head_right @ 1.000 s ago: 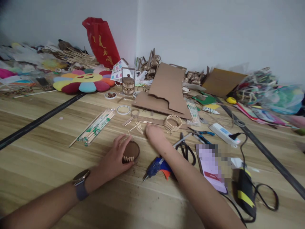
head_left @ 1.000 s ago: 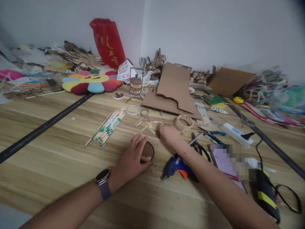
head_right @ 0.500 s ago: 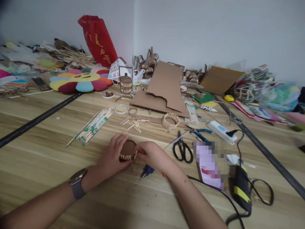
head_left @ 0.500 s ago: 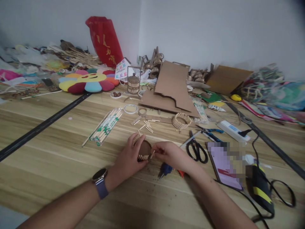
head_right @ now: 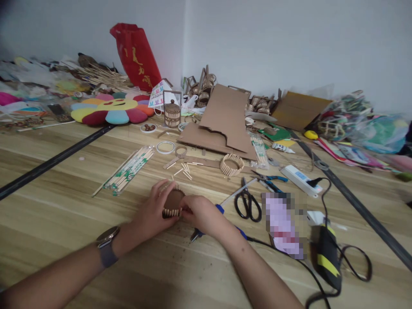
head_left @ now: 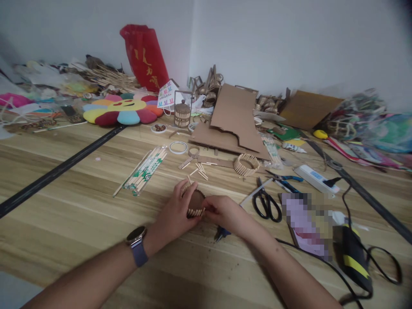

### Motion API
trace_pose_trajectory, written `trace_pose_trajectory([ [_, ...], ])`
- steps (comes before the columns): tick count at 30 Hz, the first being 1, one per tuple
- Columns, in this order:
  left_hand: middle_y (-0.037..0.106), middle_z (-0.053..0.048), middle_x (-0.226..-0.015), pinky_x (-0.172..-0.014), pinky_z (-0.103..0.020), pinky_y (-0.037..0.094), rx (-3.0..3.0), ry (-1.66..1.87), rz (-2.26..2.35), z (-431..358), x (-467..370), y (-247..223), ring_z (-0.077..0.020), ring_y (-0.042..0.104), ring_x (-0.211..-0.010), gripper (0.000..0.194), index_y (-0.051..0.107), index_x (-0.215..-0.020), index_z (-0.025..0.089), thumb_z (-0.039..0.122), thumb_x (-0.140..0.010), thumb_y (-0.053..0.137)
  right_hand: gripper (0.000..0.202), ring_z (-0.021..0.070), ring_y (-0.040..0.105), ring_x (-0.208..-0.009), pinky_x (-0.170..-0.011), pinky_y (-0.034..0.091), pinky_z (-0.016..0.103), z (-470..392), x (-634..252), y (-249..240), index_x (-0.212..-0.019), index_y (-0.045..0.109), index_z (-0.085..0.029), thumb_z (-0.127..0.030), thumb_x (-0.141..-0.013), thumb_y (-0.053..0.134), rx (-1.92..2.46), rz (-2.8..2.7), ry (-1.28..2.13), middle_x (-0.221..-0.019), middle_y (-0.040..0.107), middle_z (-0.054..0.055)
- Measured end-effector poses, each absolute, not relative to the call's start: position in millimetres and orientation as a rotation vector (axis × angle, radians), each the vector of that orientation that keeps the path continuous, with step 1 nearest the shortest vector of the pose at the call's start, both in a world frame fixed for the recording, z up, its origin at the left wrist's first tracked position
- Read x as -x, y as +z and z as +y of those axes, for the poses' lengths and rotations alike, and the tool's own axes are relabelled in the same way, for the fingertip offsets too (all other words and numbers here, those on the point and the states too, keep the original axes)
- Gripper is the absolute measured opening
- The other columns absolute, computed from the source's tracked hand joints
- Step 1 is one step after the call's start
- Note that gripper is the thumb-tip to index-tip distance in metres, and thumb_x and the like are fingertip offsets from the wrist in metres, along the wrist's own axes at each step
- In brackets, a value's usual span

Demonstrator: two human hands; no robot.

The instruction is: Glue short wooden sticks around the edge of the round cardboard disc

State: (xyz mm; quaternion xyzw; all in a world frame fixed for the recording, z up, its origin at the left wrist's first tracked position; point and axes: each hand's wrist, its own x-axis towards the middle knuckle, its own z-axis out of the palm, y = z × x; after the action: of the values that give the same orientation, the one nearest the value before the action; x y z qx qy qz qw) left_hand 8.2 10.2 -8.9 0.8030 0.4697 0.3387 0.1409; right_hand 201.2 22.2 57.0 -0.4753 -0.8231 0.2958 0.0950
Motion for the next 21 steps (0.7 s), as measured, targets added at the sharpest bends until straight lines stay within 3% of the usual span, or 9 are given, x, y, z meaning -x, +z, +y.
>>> trace_pose_trajectory([
  [21, 0.036, -0.018, -0.148, -0.110, -0.061, 0.046, -2.302, 0.957, 1.354, 10.3, -6.9, -5.4, -0.0384, 0.042, -0.141, 0.095, 0.026, -0.152, 0.027, 0.015, -0.073, 0.076, 0.015, 0.0161, 0.060, -0.076, -0.068, 0.039, 0.024, 22.0, -204.4, 46.6, -0.083, 0.067, -0.018, -0.004, -0.084, 0.062, 1.244, -2.398, 0.879, -0.078, 0.064, 0.000],
])
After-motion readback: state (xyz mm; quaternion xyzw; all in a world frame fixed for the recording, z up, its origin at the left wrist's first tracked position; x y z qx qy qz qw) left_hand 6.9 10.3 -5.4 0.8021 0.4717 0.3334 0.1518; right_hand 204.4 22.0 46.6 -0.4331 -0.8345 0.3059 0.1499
